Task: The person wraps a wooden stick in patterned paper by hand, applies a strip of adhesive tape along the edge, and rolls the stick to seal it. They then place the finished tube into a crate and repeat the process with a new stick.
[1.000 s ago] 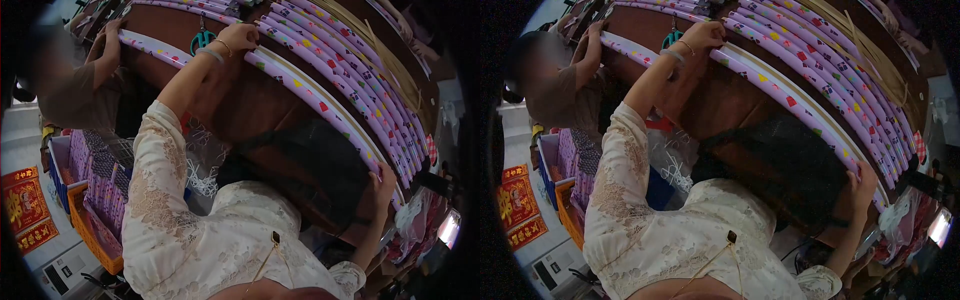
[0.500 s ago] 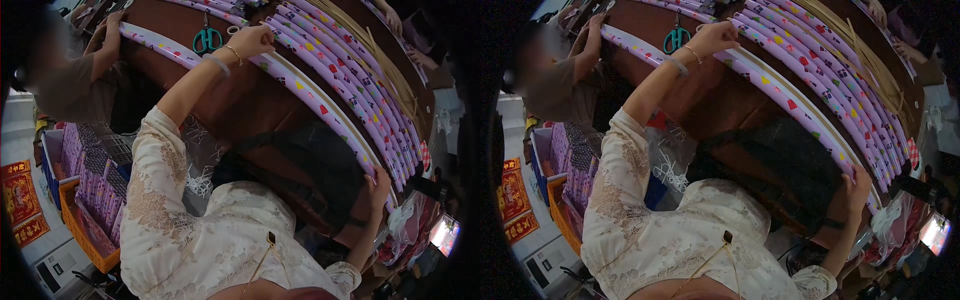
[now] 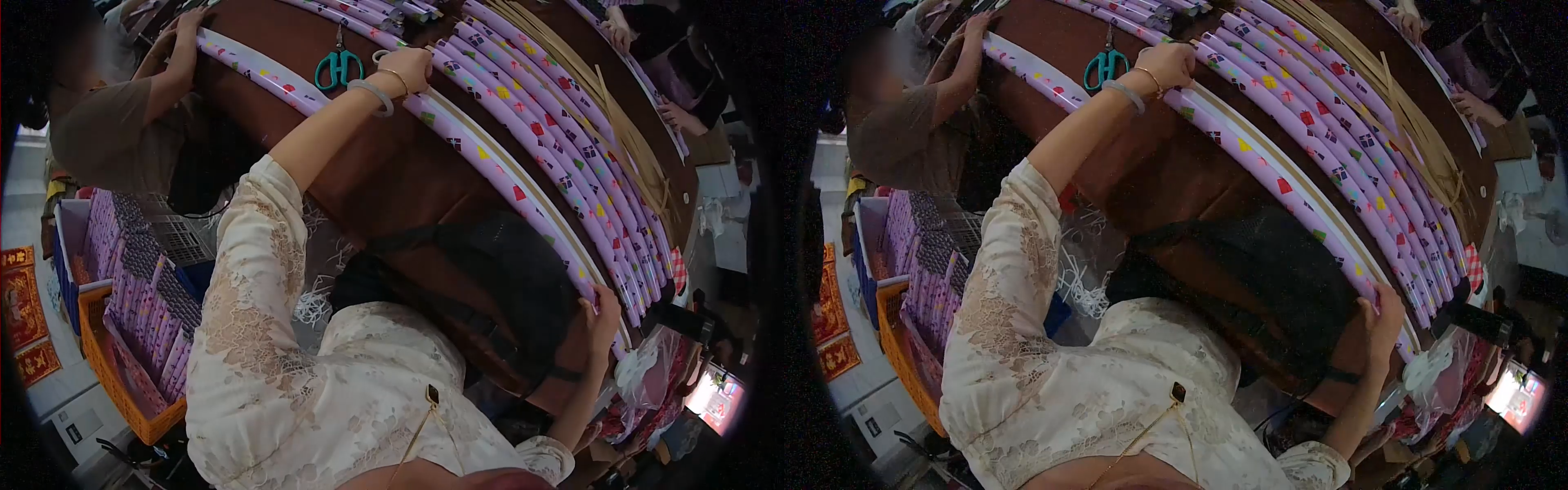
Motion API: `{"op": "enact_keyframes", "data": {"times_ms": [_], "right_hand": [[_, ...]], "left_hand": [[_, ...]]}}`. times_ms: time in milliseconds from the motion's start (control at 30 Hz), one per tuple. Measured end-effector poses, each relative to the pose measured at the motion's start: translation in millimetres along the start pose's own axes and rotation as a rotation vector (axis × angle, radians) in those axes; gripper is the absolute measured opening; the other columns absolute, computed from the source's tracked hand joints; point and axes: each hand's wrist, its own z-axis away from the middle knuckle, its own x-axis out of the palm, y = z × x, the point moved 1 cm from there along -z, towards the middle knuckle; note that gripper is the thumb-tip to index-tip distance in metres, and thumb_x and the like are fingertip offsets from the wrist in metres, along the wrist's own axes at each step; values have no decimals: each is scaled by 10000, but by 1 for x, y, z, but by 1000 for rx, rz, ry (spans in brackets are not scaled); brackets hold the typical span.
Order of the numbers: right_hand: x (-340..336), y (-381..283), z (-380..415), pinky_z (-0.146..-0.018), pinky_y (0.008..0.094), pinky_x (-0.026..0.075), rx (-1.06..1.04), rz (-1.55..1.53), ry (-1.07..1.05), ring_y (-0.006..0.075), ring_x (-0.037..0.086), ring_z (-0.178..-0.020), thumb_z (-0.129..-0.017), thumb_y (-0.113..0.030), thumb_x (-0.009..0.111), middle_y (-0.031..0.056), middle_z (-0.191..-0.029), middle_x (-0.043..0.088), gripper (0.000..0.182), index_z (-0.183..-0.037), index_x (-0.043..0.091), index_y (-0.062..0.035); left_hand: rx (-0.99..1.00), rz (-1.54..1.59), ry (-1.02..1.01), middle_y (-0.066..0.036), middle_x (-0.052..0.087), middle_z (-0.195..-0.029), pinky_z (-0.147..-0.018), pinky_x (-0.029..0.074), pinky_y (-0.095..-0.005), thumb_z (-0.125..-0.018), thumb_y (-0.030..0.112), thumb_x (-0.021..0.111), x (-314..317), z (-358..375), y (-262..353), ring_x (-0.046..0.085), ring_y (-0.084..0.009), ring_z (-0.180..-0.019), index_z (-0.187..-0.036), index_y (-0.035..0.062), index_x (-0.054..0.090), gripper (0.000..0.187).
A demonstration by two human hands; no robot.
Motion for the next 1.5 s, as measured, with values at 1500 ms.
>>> {"op": "enact_keyframes", "data": {"times_ms": [1500], "right_hand": [[23, 0, -1, -830, 390, 417, 210, -85, 63, 341, 506, -996, -797, -181, 599, 143, -1072, 540, 327, -1078, 509, -40]], "left_hand": [[700, -220, -128, -149, 608, -921, -769, 446, -395, -810, 186, 562, 18, 72, 97, 571, -311, -887, -1031, 44, 500, 269]]}}
